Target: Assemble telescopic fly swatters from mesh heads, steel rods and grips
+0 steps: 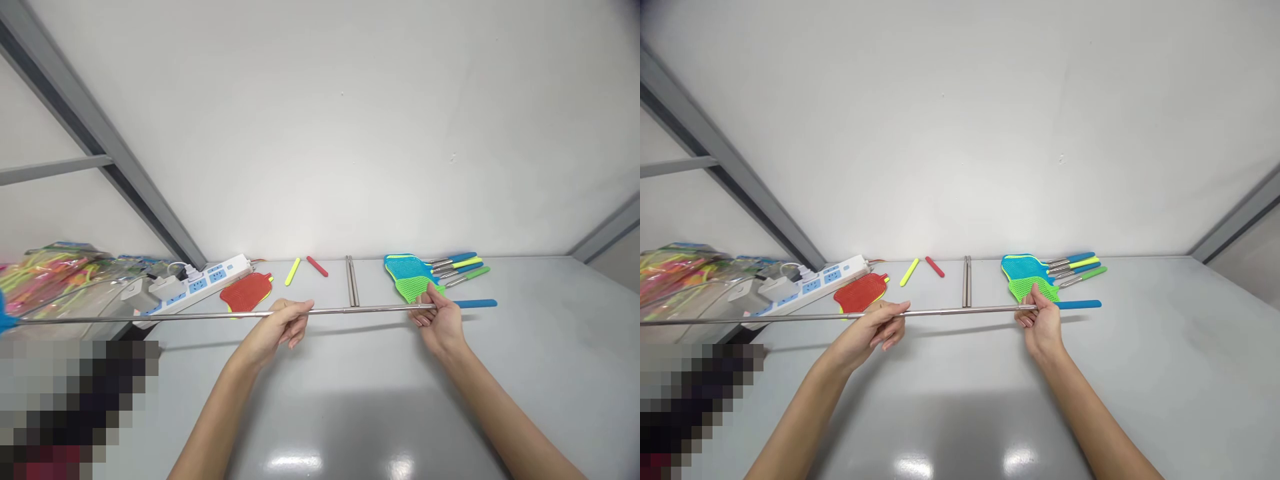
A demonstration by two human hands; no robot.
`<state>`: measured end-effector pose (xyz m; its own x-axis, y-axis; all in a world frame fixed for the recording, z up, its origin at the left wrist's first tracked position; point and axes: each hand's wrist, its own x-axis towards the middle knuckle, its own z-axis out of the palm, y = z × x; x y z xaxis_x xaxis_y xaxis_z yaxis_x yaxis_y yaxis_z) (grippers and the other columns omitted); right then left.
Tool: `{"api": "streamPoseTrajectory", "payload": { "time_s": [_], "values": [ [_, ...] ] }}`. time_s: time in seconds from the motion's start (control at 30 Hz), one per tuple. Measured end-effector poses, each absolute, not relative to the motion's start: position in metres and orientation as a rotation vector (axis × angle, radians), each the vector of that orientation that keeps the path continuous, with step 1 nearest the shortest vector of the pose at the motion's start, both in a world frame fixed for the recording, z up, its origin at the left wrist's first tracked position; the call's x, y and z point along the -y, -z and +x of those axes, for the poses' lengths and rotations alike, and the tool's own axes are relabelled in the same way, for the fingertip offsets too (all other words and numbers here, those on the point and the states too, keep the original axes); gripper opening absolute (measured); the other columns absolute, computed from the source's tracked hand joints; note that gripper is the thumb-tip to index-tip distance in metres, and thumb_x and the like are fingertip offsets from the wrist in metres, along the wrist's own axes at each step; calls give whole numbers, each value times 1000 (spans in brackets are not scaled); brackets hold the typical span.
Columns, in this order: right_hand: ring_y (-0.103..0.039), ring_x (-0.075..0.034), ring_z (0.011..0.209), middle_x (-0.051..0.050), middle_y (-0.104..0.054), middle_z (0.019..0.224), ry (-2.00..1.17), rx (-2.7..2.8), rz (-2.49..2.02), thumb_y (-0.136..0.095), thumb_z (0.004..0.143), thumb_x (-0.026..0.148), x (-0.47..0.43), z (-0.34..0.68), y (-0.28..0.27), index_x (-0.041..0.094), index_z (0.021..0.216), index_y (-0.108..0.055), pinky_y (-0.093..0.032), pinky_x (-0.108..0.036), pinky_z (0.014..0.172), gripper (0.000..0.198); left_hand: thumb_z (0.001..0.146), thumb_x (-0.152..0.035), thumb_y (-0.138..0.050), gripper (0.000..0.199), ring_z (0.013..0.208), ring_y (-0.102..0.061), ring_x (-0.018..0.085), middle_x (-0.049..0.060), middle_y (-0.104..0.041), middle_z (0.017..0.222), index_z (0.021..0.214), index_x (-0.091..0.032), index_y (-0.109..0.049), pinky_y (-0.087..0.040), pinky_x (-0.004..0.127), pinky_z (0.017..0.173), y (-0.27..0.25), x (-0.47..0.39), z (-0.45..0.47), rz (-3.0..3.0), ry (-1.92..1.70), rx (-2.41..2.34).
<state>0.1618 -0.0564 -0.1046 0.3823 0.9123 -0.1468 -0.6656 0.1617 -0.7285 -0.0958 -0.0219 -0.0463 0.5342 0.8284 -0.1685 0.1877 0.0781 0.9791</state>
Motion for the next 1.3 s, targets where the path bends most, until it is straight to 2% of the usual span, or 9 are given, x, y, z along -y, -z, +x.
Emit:
{"api": "streamPoseTrajectory", "payload": {
  "time_s": [0.37, 0.57, 0.67, 0.77, 0.87, 0.93, 1.07, 1.3],
  "values": [
    [-18, -6, 31, 7, -19, 36, -1166, 229, -816, -49, 72, 34, 60, 157, 109, 18, 43, -21, -18, -23, 33, 44, 77, -34, -38, 47, 34, -31, 9, -6, -16, 30, 34, -19, -28, -26, 26, 48, 51, 32, -80, 1386, -592, -930],
    [-20, -6, 33, 8, -19, 40, -1202, 331, -756, -46, 72, 46, 66, 136, 107, 19, 46, -23, -21, -21, 34, 44, 76, -35, -38, 45, 36, -33, 9, -5, -20, 30, 34, -17, -34, -26, 25, 47, 53, 31, -81, 1335, -621, -944],
    [-19, -5, 34, 8, -21, 44, -1306, 357, -757, -48, 71, 48, 71, 121, 101, 18, 49, -27, -20, -20, 35, 42, 77, -37, -38, 46, 36, -33, 8, -4, -25, 31, 35, -17, -36, -25, 24, 46, 55, 33, -76, 1369, -607, -919],
    [-20, -4, 33, 9, -23, 43, -1513, 467, -796, -49, 73, 46, 80, 105, 97, 19, 60, -40, -18, -18, 36, 31, 78, -40, -35, 46, 35, -33, 8, -4, -30, 31, 39, -16, -42, -26, 24, 45, 60, 38, -67, 1409, -532, -895],
    [-29, -4, 35, 8, -34, 46, -1696, 571, -747, -52, 73, 40, 88, 92, 98, 21, 73, -48, -23, -17, 38, 20, 78, -41, -34, 47, 34, -34, 8, -4, -31, 31, 40, -16, -43, -28, 23, 45, 64, 42, -59, 1452, -492, -881],
    [-36, -4, 39, 6, -42, 52, -1776, 575, -700, -57, 71, 34, 90, 88, 99, 20, 76, -50, -27, -17, 41, 16, 79, -41, -34, 47, 35, -34, 8, -4, -31, 32, 39, -16, -42, -28, 23, 46, 65, 43, -57, 1485, -494, -883],
    [-44, -5, 48, 2, -49, 60, -1767, 558, -664, -63, 68, 25, 90, 88, 101, 18, 74, -55, -31, -16, 46, 13, 79, -41, -33, 46, 38, -35, 9, -4, -33, 34, 42, -16, -43, -30, 23, 49, 62, 43, -59, 1537, -522, -897],
    [-44, -5, 46, 2, -50, 58, -1713, 556, -682, -61, 69, 23, 89, 90, 100, 17, 69, -54, -30, -17, 43, 10, 78, -47, -34, 41, 39, -35, 8, -6, -37, 37, 58, -16, -52, -32, 22, 51, 63, 44, -58, 1534, -507, -926]
  ]
}}
